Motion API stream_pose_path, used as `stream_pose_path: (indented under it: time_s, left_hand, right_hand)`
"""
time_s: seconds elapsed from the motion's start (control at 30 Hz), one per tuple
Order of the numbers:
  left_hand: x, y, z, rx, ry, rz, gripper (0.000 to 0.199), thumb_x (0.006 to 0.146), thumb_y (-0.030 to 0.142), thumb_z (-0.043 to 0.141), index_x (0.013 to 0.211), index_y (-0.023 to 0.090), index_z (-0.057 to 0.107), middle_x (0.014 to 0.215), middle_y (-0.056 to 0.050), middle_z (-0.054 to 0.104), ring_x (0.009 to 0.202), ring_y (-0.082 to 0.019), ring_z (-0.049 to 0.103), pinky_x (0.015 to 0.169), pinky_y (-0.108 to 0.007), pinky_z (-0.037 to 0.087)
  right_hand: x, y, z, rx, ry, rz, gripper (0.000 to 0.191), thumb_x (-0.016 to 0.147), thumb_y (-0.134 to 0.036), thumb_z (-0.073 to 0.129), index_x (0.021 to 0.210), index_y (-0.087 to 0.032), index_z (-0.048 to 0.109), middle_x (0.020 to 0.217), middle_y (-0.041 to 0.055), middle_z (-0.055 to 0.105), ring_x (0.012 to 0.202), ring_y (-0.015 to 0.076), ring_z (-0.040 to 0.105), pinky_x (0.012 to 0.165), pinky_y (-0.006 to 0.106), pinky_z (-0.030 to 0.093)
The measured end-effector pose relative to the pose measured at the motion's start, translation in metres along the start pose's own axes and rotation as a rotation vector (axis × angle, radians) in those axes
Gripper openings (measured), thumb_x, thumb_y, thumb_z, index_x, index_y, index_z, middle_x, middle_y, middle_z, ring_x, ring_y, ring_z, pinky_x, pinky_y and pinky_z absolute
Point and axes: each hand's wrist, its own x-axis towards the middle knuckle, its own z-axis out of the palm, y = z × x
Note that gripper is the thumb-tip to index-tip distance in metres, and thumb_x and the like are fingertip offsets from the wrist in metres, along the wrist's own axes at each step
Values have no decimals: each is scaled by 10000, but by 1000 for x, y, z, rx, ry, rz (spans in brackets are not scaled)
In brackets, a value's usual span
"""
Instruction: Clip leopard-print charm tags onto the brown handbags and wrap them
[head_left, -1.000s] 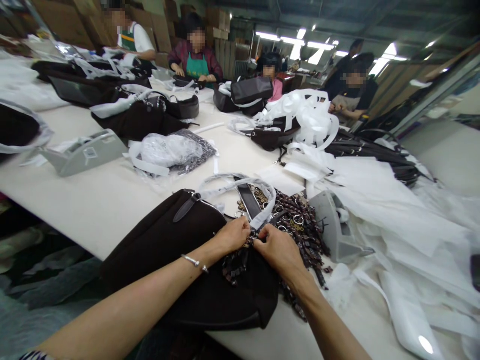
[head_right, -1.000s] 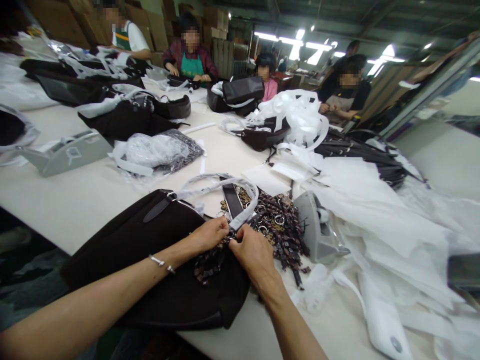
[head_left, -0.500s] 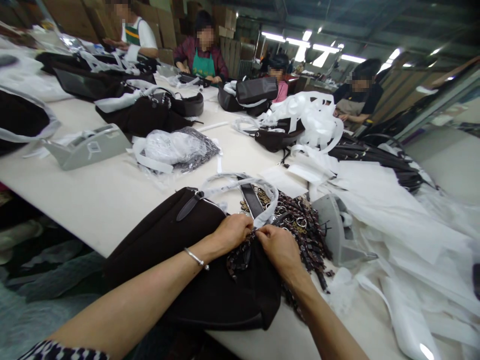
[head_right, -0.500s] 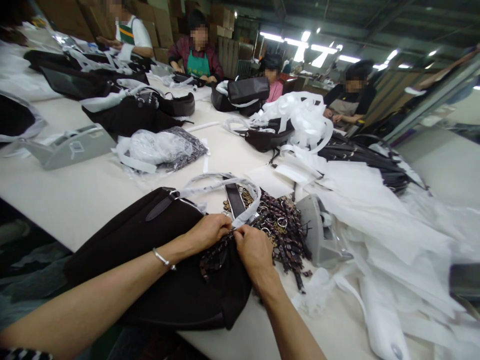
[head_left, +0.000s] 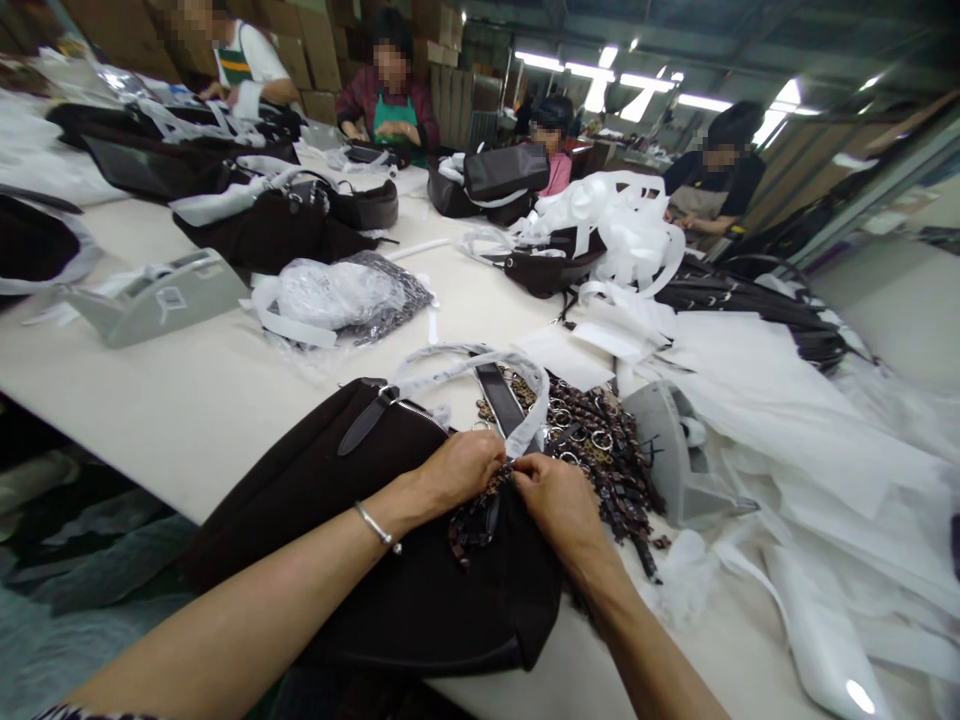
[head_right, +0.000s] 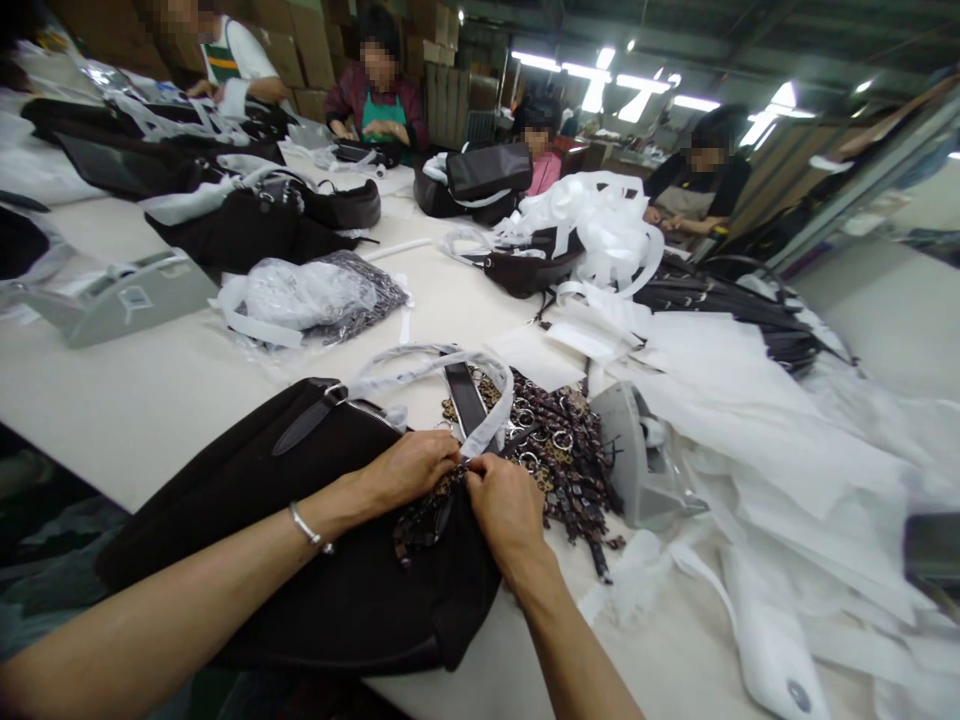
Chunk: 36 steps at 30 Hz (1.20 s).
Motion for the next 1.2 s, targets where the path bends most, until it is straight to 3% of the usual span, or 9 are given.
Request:
stream_pose_path:
  time_s: [0.27, 0.47, 0.73, 1.0, 1.2]
  left_hand:
    - [-5, 1, 10, 15, 39, -44, 130, 882, 129, 500, 873, 162, 625, 840, -41, 661, 794, -168, 622, 737, -251, 475]
    - [-9, 9, 2, 228, -38, 63, 175, 938, 125, 435, 906, 160, 603, 862, -44, 607, 757, -163, 589, 681, -258, 492]
    - [-7, 20, -11, 436, -133, 195, 190, 948, 114, 413, 1003, 123, 595, 932, -90, 602, 844, -221, 605, 689, -328, 543]
    - [2, 22, -16, 418, -192, 202, 246, 957, 98, 369, 1030, 100, 604, 946, -134, 616, 854, -231, 635, 693, -334, 553]
    - [2, 15, -6, 261, -143, 92, 194, 915, 80, 435, 964, 115, 620, 939, -117, 647, 830, -226, 648, 720, -335, 534]
  right_hand:
    - [-4, 2, 2, 41, -14, 7, 207, 852, -298, 575, 970, -294, 745, 935, 17, 761, 877, 202, 700, 770, 272, 454]
    - [-2, 4, 4, 108, -16, 22, 211, 842, -269, 572, 954, -273, 751, 934, 25, 760, 902, 190, 694, 811, 258, 455]
    - [-5, 2, 6, 62, -19, 21, 233, 854, -263, 551, 1006, -272, 727, 942, 40, 758, 888, 206, 697, 780, 270, 448]
    - [-1, -1, -9, -50, -87, 1, 227, 839, -306, 576, 988, -326, 745, 913, 52, 757, 891, 239, 699, 695, 281, 446]
    - [1, -1, -9, 3, -104, 35, 226, 794, -279, 596, 951, -293, 758, 839, 46, 756, 823, 218, 697, 665, 263, 435]
